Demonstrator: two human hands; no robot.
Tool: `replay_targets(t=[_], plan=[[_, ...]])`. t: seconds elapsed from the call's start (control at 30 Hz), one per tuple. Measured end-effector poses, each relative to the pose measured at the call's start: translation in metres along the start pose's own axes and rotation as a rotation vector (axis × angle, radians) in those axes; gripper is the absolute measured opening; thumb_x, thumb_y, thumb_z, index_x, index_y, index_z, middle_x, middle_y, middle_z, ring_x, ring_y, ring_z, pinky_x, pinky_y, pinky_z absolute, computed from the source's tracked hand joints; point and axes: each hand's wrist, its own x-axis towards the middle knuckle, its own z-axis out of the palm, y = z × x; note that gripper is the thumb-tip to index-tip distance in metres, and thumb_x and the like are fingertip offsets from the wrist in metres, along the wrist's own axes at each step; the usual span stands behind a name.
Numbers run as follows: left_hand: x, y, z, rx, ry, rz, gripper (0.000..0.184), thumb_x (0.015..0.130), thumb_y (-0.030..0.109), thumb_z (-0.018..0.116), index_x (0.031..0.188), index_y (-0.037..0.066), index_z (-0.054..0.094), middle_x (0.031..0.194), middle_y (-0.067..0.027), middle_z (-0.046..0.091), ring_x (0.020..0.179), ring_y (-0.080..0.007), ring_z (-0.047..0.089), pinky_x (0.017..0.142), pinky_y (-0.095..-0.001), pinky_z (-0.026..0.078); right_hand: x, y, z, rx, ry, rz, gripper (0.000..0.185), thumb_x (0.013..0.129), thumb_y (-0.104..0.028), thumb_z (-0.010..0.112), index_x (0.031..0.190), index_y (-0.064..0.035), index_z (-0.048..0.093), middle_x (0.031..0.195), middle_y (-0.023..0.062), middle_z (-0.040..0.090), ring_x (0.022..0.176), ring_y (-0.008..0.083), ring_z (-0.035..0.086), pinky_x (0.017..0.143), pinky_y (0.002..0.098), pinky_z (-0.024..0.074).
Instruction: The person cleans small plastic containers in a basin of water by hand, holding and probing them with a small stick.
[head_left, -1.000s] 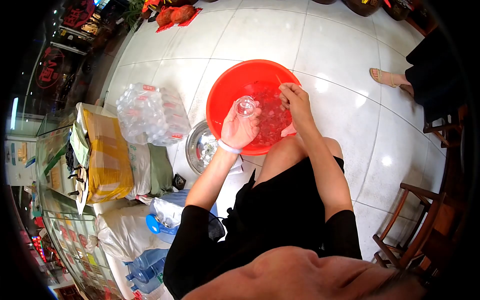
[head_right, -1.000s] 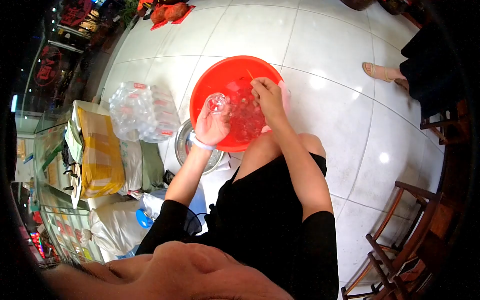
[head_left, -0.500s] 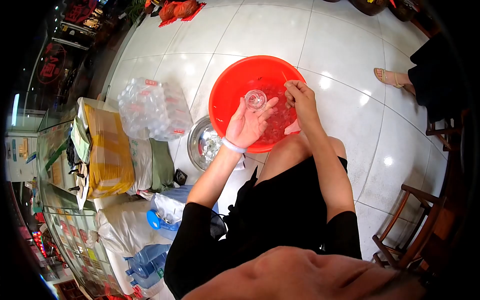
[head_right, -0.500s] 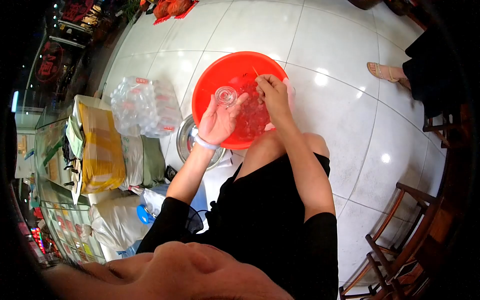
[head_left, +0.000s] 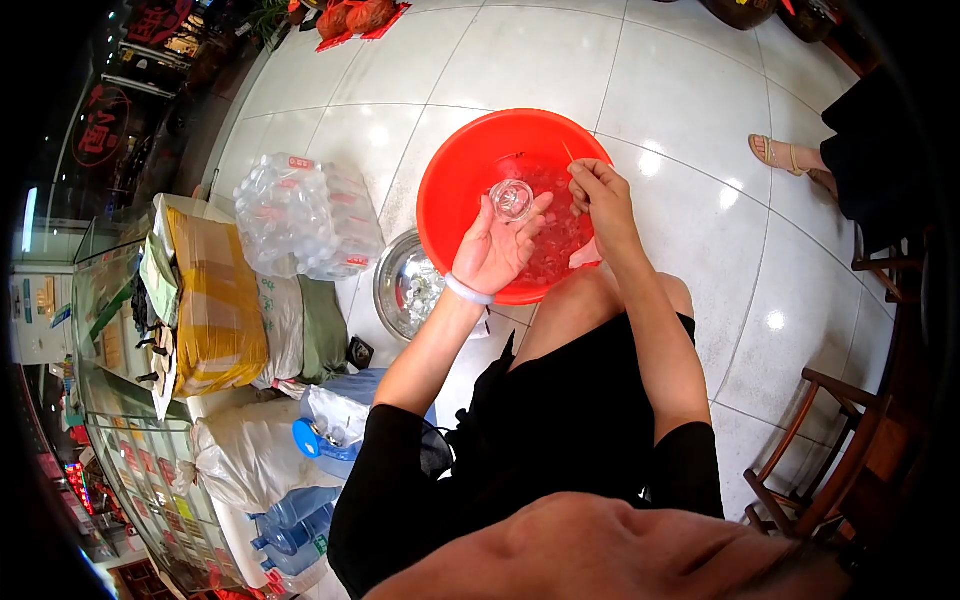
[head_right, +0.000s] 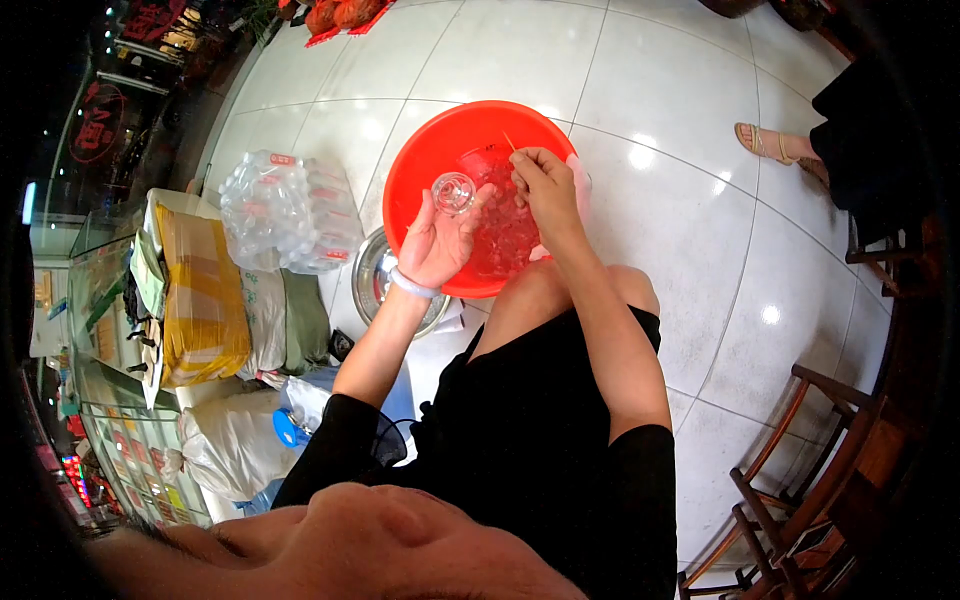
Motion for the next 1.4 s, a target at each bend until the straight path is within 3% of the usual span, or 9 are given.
replay_targets(t=[0.5, 0.67, 0.73, 0.77, 0.87, 0.97, 1.1, 1.23, 1.4], plan=[[0.003, 0.006, -0.015, -0.002, 0.108, -0.022, 0.063, 0.084, 0.051, 0.039, 0.126, 0.005, 0.03, 0.128, -0.0189, 0.037, 0.102, -0.0296, 0.052, 0.071, -0.0312, 0.051, 0.002, 0.004, -0.001, -0.027, 0.013, 0.005, 0.013, 0.083, -0.016, 0.052, 0.082, -0.0036, 0.054, 0.057, -0.0019, 0.044, 0.046, 0.0057, 0.039, 0.042, 0.0195, 0.0326], [0.009, 0.007, -0.033, 0.274, 0.264, 0.11, 0.038, 0.081, 0.029, 0.054, 0.11, 0.005, 0.045, 0.119, -0.0186, 0.046, 0.101, -0.026, 0.052, 0.069, -0.0273, 0.05, 0.004, 0.008, -0.003, -0.009, 0.038, -0.051, 0.015, 0.083, -0.017, 0.052, 0.082, -0.0027, 0.053, 0.057, -0.0009, 0.045, 0.045, 0.006, 0.039, 0.04, 0.0194, 0.0322], [0.004, 0.021, -0.066, 0.43, 0.411, 0.066, 0.027, 0.078, 0.011, 0.052, 0.105, 0.008, 0.049, 0.103, -0.0155, 0.056, 0.085, -0.0226, 0.059, 0.064, -0.0285, 0.052, 0.001, 0.004, -0.003, -0.005, -0.033, -0.006, 0.012, 0.083, -0.017, 0.051, 0.08, -0.0052, 0.051, 0.058, -0.003, 0.041, 0.049, 0.0056, 0.036, 0.046, 0.0209, 0.0332], [0.004, 0.023, -0.071, 0.441, 0.392, 0.068, 0.027, 0.078, 0.011, 0.052, 0.105, 0.008, 0.049, 0.103, -0.0155, 0.056, 0.085, -0.0226, 0.059, 0.064, -0.0285, 0.052, 0.0, 0.001, -0.002, -0.008, -0.038, -0.028, 0.012, 0.083, -0.017, 0.051, 0.08, -0.0052, 0.051, 0.058, -0.003, 0.041, 0.049, 0.0056, 0.036, 0.046, 0.0209, 0.0332], [-0.002, 0.031, -0.072, 0.973, 0.565, 0.031, 0.029, 0.072, 0.008, 0.058, 0.099, 0.006, 0.047, 0.072, -0.0042, 0.054, 0.06, -0.014, 0.055, 0.053, -0.0286, 0.05, -0.001, 0.0, -0.002, -0.01, -0.03, -0.012, 0.012, 0.084, -0.017, 0.05, 0.079, -0.0059, 0.051, 0.058, -0.0035, 0.04, 0.049, 0.0054, 0.035, 0.046, 0.0212, 0.033], [-0.002, 0.04, -0.072, 1.361, 0.602, 0.06, 0.032, 0.07, 0.005, 0.059, 0.099, 0.004, 0.046, 0.073, -0.0041, 0.053, 0.063, -0.0136, 0.055, 0.053, -0.0295, 0.052, -0.002, -0.002, -0.001, -0.008, -0.023, 0.009, 0.012, 0.084, -0.017, 0.051, 0.079, -0.0056, 0.051, 0.058, -0.0032, 0.04, 0.049, 0.0056, 0.036, 0.045, 0.0214, 0.0335], [-0.003, 0.048, -0.075, 1.407, 0.5, 0.063, 0.035, 0.07, 0.002, 0.058, 0.102, -0.002, 0.045, 0.08, -0.0079, 0.055, 0.064, -0.0173, 0.057, 0.054, -0.0334, 0.055, 0.008, 0.013, -0.009, -0.02, -0.015, -0.064, 0.013, 0.083, -0.017, 0.053, 0.082, -0.0042, 0.053, 0.057, -0.0025, 0.041, 0.048, 0.0064, 0.037, 0.044, 0.0216, 0.0343], [-0.007, 0.051, -0.03, 1.549, 0.427, -0.224, 0.032, 0.071, 0.005, 0.057, 0.101, -0.004, 0.048, 0.086, -0.0116, 0.056, 0.07, -0.0188, 0.06, 0.058, -0.0305, 0.054, 0.008, 0.01, -0.011, -0.077, 0.019, -0.051, 0.013, 0.082, -0.017, 0.053, 0.085, -0.0038, 0.054, 0.054, -0.0034, 0.037, 0.044, 0.0055, 0.034, 0.042, 0.0215, 0.033], [-0.006, 0.057, 0.007, 1.347, 0.214, -0.139, 0.035, 0.07, 0.011, 0.06, 0.101, -0.001, 0.049, 0.085, -0.0111, 0.057, 0.069, -0.0187, 0.06, 0.056, -0.03, 0.051, -0.001, -0.003, -0.004, -0.041, 0.011, -0.023, 0.01, 0.085, -0.015, 0.049, 0.082, -0.0058, 0.05, 0.055, -0.0034, 0.035, 0.045, 0.0055, 0.03, 0.042, 0.0201, 0.0274]])
